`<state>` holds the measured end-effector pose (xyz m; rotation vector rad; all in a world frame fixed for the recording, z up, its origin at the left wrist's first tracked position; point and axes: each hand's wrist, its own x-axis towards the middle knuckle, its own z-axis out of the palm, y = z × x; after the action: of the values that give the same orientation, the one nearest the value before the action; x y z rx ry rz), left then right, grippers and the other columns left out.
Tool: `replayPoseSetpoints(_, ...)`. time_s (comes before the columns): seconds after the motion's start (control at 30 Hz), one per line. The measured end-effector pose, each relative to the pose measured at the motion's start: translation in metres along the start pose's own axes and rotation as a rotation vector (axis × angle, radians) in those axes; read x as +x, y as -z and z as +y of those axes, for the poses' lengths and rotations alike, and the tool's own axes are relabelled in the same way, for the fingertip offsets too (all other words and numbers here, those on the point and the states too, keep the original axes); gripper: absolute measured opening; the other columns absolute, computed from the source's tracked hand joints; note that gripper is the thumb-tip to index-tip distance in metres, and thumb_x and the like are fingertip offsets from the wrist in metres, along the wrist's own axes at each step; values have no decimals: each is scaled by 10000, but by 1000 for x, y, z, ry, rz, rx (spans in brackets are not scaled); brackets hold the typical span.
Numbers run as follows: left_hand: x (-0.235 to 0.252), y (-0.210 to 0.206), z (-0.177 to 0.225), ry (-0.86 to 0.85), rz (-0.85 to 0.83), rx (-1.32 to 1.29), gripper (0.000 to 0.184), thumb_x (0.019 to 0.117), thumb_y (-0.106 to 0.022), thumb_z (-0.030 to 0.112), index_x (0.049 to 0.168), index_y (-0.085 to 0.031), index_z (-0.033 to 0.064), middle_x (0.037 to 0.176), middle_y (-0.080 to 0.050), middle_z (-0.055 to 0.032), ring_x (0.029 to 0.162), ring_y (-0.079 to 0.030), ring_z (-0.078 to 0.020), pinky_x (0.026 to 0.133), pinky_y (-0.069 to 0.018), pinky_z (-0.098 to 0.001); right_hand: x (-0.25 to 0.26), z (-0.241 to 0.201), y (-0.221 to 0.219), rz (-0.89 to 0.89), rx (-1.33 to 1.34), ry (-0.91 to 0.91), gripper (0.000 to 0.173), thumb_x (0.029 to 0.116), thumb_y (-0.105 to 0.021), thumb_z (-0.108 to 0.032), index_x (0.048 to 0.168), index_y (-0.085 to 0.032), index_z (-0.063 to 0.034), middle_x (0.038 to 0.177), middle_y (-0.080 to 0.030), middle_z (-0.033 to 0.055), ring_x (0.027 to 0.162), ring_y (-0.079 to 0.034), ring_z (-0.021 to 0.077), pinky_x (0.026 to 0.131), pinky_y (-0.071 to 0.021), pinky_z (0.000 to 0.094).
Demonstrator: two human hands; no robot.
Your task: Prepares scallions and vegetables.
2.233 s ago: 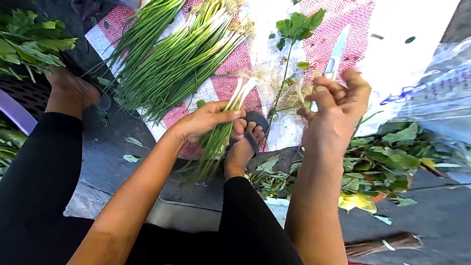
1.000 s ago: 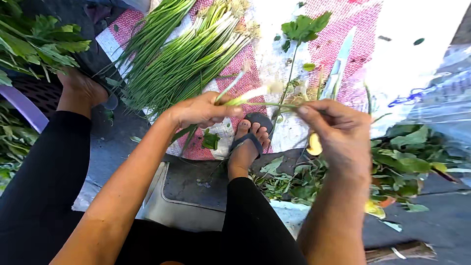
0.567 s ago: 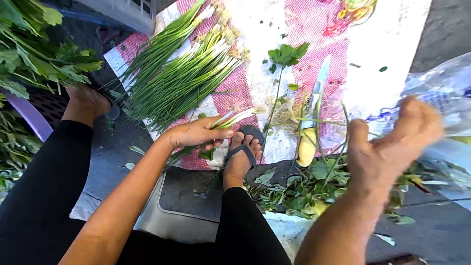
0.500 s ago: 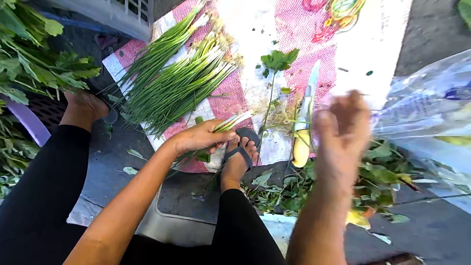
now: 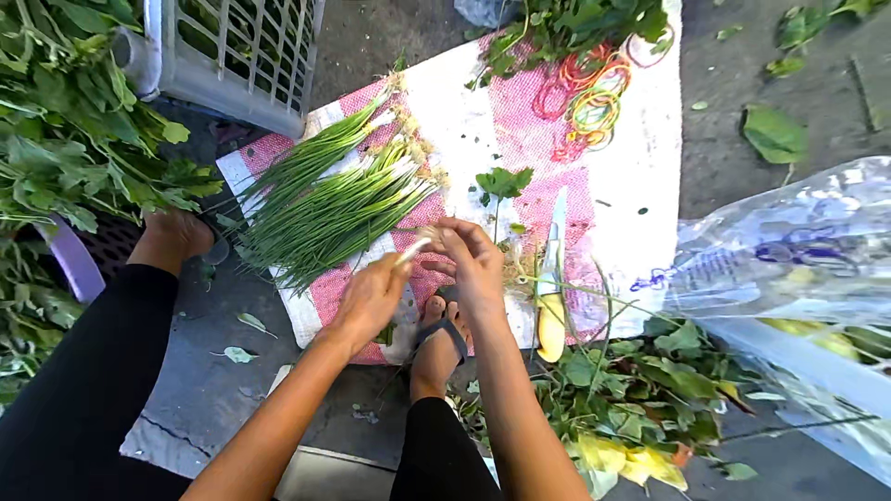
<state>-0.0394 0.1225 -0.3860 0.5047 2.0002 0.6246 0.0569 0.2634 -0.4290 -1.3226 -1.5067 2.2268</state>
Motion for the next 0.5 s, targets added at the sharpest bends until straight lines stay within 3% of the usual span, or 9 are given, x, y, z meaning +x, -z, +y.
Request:
replayPoseSetpoints(0.1, 0, 17, -10, 91, 356, 75, 403, 1088, -492, 337, 1340, -574, 34, 888, -669, -170, 733, -656, -325, 690, -548, -546, 44, 18, -19, 172, -144, -98, 295, 1056, -588, -260, 1227, -631, -24, 944, -702, 79, 652, -673, 147, 563, -588, 320)
replayPoseSetpoints(0.17, 6, 27, -17, 75, 486, 38, 416, 1054, -574, 338, 1378, -551, 79, 773, -627, -123, 609, -584, -269, 590, -501, -484, 67, 27, -32, 237, -245, -75, 316, 999, -664, -292, 1181, -660, -33, 878, -679, 65, 623, -601, 135, 570, -525, 339)
replayPoseSetpoints(0.23, 11, 33, -19, 78, 473, -11, 374, 1045, -590, 327, 1356, -590, 119, 749, -616, -111, 573, -553, -250, 547, -473, -462, 77, 26, -47, 299, -296, -60, 271, 966, -708, -269, 1123, -677, -51, 835, -653, 44, 666, -564, 136, 642, -476, 369)
replayPoseSetpoints(0.3, 10, 36, -3, 106, 365, -20, 271, 1074, -526, 300, 1254, -632, 125, 792, -638, -106, 619, -585, -238, 571, -507, -428, 78, 23, -52, 314, -250, -44, 203, 962, -686, -220, 1073, -680, -50, 839, -626, 48, 644, -544, 133, 596, -465, 339)
replayPoseSetpoints(0.37, 12, 48, 27, 169, 228, -73, 261, 1099, -471, 200, 1264, -618, 62, 982, -675, -151, 832, -649, -268, 765, -548, -451, 71, 19, -51, 279, -115, -36, 157, 994, -626, -180, 1069, -606, -44, 876, -638, 67, 671, -627, 148, 584, -551, 323)
replayPoseSetpoints(0.4, 21, 45, 19, 142, 236, -103, 263, 1084, -491, 170, 1260, -641, 44, 1065, -676, -152, 923, -655, -253, 842, -539, -436, 65, 16, -48, 254, -47, -47, 160, 1022, -575, -162, 1110, -563, -29, 928, -648, 91, 735, -683, 178, 633, -605, 353)
replayPoseSetpoints(0.5, 57, 24, -30, 3, 347, -237, 220, 1025, -602, 184, 1179, -719, 80, 1066, -694, -100, 801, -663, -158, 730, -565, -348, 52, 10, -33, 215, 116, -118, 229, 1063, -487, -149, 1262, -454, -40, 1063, -691, 114, 886, -726, 199, 730, -611, 358)
